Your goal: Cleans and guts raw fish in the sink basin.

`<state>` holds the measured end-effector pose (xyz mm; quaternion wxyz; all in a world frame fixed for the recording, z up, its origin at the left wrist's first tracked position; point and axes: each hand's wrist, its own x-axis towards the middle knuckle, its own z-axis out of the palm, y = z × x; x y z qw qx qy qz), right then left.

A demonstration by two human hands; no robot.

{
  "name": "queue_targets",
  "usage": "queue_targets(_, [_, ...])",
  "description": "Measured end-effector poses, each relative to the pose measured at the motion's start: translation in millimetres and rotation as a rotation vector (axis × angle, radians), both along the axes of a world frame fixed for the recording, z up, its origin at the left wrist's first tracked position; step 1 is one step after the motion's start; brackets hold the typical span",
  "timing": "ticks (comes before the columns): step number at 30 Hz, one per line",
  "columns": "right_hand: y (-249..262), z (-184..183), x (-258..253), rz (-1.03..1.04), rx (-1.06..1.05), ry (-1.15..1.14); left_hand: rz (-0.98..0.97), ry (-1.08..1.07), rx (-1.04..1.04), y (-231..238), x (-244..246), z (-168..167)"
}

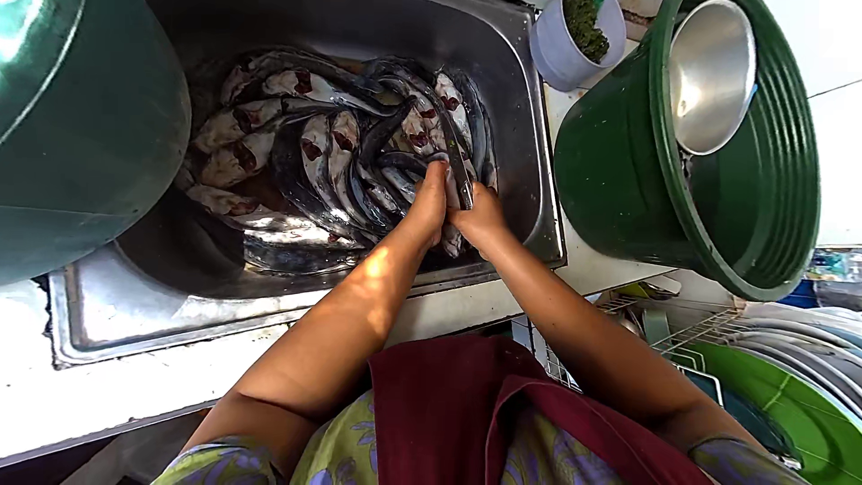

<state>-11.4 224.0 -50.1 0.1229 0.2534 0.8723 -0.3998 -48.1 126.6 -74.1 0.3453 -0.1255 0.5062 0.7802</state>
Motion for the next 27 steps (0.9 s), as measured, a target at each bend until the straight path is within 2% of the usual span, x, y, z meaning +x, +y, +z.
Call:
queue_targets(4, [12.2, -3.6, 7.2, -0.223, -0.430, 0.087, -0.150, 0.049, -0.040, -3.5, -3.9, -2.8])
queue_targets(7, [23.5, 0.3, 9.7, -0.330, -0.812, 0.166, -0.209, 0.076, 0.041, -6.3, -4.2, 4.4])
queue_targets(9, [26.0, 4.3, 10.8, -0.326, -0.853, 0.179, -0.263, 0.031, 0.103, -8.8, -3.8, 10.5])
queue_targets(12, [29.8, 7.9, 12.5, -0.240, -0.769, 0.158, -0.247, 0.002, 0.126, -6.8, -1.3, 10.8])
queue_targets(14, [28.8, 14.5, 13.1, -0.210, -0.639, 0.117, -0.189, 0.009, 0.128, -4.7, 0.6, 13.0])
queue_targets(16, [27.1, 25.6, 15.6, -0.167, -0.453, 0.069, -0.110, 0.039, 0.114, -2.3, 2.3, 15.9])
queue_targets(19, [31.8, 38.1, 28.1, 0.018, -0.045, 0.107, -0.043, 0.178, 0.047, 0.3, 0.0, 8.5])
queue_targets(21, [34.0, 53.8, 39.3, 0.179, 0.215, 0.153, -0.046, 0.300, -0.092, 2.0, -1.8, 1.8])
queue_targets(23, [31.9, 67.7, 48.5, 0.282, 0.387, 0.182, -0.106, 0.415, -0.232, 1.1, -3.5, -2.4])
queue_targets(27, [17.8, 94.9, 51.8, 0.381, 0.590, -0.139, -0.178, 0.505, -0.347, 3.3, -3.3, -4.7])
